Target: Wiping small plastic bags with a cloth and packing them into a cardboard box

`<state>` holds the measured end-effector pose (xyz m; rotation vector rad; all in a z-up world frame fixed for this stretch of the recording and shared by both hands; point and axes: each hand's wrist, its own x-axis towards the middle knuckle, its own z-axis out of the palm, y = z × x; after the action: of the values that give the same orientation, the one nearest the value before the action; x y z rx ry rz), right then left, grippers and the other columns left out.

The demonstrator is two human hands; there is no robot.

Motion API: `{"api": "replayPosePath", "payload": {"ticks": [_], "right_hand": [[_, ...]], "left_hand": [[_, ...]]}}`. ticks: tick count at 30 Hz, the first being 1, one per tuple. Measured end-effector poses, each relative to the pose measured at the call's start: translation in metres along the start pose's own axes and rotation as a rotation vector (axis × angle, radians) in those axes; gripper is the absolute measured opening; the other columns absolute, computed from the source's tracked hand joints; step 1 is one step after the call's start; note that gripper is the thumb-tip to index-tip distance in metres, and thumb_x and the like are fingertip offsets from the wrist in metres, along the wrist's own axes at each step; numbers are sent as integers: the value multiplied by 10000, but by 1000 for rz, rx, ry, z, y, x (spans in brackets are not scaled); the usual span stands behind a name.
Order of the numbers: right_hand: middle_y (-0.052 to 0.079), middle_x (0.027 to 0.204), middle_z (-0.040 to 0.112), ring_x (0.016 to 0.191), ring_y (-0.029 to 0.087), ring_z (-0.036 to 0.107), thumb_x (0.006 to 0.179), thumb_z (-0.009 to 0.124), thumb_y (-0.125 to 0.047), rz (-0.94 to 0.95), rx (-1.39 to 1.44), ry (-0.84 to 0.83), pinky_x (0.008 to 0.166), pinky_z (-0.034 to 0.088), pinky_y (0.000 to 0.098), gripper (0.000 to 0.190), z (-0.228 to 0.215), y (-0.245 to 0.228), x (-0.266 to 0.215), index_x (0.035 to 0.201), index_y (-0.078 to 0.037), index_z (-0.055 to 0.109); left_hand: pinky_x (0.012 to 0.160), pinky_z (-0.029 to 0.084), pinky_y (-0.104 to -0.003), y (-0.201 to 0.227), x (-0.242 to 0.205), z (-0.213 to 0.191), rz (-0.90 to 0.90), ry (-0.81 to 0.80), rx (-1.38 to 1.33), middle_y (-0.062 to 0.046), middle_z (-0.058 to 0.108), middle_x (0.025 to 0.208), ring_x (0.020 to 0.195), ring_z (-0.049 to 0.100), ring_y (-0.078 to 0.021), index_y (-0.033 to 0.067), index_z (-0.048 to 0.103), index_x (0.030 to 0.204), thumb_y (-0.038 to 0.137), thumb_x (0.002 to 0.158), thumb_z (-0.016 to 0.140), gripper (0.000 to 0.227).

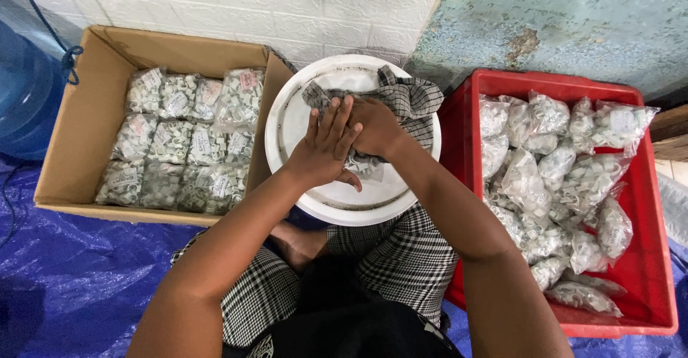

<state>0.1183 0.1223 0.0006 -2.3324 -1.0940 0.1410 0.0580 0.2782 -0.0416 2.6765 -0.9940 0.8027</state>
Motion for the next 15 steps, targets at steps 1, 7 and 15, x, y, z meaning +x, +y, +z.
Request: {"api": "replayPosePath", "payload": {"ticks": [1, 7, 15], "right_hand": [[125, 1085, 595, 1136, 315, 489, 912, 482, -358, 60, -136, -11, 1015, 326, 484, 412, -1, -5, 4, 1102, -4, 569], [135, 1261, 480, 1253, 288, 363, 900, 403, -213, 119, -221, 143, 1031, 306, 474, 400, 0, -34, -17, 1237, -6, 467], [128, 1442, 236, 1358, 287, 128, 846, 464, -146, -17, -362, 107, 1106, 192, 444, 404, -1, -62, -78, 1162, 107, 460]], "left_hand": [[1045, -43, -577, -1, 1, -1, -13, -10, -15, -231, -26, 1476, 1361, 18, -414, 153, -55, 1430, 864, 521, 469, 1267], [1066, 73, -563, 1, 5, -13, -93, -62, -118, -269, -62, 1462, 1355, 9, -441, 118, -121, 1417, 853, 501, 520, 1338], [1074, -149, -437, -14, 37, -43, -328, -347, -704, -115, -128, 1492, 1373, -88, -311, 85, -160, 1410, 847, 653, 2, 1086]]}}
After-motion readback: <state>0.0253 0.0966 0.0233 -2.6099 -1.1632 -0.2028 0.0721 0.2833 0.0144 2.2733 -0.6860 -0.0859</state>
